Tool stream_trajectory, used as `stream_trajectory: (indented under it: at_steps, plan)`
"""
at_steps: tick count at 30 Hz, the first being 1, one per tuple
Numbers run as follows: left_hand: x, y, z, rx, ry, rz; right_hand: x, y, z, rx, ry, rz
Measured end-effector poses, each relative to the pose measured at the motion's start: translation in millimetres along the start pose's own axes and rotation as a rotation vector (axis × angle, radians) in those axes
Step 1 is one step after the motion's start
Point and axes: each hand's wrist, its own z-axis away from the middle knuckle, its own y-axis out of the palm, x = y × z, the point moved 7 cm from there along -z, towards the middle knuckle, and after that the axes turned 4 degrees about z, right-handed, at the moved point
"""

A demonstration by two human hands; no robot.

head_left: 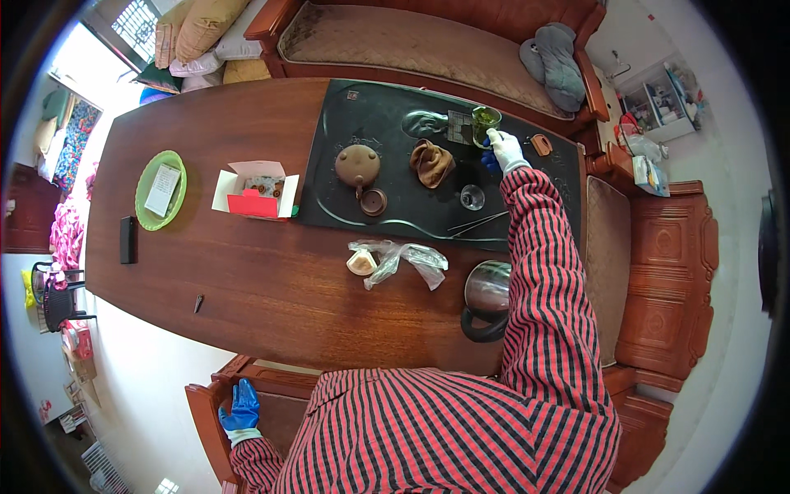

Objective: The recorder is assembling or repairing an umbrella by applying glue to the ribs and trimming the fabric.

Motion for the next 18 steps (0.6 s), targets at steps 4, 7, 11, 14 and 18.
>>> stream_trajectory:
  at_steps: [4, 7, 11, 14, 18]
  plan:
    - [2.1, 1.4, 1.1, 0.007, -0.003, 0.007, 3.5, -1.8, 0.1, -0.004, -0.028, 0.026]
    - [6.2, 5.3, 6.3, -0.003, 0.014, -0.007, 5.0, 2.3, 1.7, 0.005, -0.040, 0.026]
    - [6.2, 6.4, 8.1, -0.021, 0.035, -0.035, -1.6, 0.5, -6.6, 0.010, -0.057, -0.006]
    - [4.7, 4.7, 5.0, -0.008, 0.015, -0.024, -11.6, -4.1, -11.2, 0.004, -0.077, -0.037]
    - [-2.5, 0.0, 6.6, -0.027, 0.048, -0.039, -3.7, 12.6, 16.5, 0.091, 0.045, -0.460]
